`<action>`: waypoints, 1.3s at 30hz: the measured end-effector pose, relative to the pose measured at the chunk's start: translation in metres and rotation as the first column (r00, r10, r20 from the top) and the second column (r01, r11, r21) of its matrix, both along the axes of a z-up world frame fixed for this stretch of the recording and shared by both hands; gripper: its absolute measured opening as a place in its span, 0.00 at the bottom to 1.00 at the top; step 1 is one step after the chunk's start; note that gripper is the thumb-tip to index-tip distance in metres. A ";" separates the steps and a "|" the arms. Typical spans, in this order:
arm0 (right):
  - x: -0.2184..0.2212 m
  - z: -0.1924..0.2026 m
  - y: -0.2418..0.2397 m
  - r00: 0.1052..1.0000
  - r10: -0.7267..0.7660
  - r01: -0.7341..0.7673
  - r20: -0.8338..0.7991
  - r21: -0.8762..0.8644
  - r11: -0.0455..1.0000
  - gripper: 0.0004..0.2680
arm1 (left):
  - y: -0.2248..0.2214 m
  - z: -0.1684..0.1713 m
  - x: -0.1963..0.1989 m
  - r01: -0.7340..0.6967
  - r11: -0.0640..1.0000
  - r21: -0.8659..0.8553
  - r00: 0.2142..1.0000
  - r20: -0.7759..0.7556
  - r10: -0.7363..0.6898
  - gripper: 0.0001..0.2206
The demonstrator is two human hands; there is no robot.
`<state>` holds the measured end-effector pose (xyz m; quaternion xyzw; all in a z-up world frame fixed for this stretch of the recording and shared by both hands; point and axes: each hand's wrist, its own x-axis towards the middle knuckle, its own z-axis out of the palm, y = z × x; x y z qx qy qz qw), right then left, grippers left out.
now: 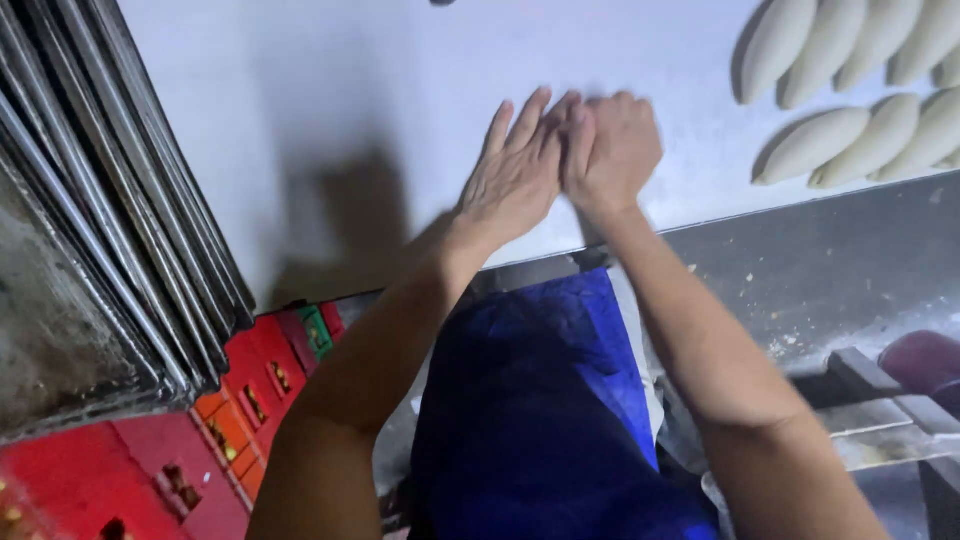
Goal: Shaping individual pieces of dough into elongated rolls by rolling them on a flat surface with hands.
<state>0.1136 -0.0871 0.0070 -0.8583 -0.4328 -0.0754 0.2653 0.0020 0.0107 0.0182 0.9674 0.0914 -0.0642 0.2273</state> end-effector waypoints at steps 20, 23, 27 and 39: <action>0.007 0.015 0.000 0.984 0.058 -0.082 0.169 0.140 0.987 0.15 | -0.008 -0.013 0.006 -0.054 0.984 0.169 0.992 0.124 0.033 0.27; 0.008 0.005 -0.005 0.988 0.000 -0.013 0.155 0.082 0.997 0.18 | -0.013 -0.014 0.003 -0.095 0.987 0.129 0.981 0.178 0.071 0.24; 0.002 0.018 -0.019 0.979 -0.001 -0.026 -0.203 -0.131 0.991 0.20 | -0.023 -0.017 -0.015 -0.091 0.989 0.113 0.982 0.178 0.070 0.28; -0.017 0.045 -0.020 0.986 0.137 -0.151 0.098 0.160 0.975 0.18 | -0.035 -0.013 -0.024 -0.116 0.975 0.190 0.984 0.155 0.087 0.29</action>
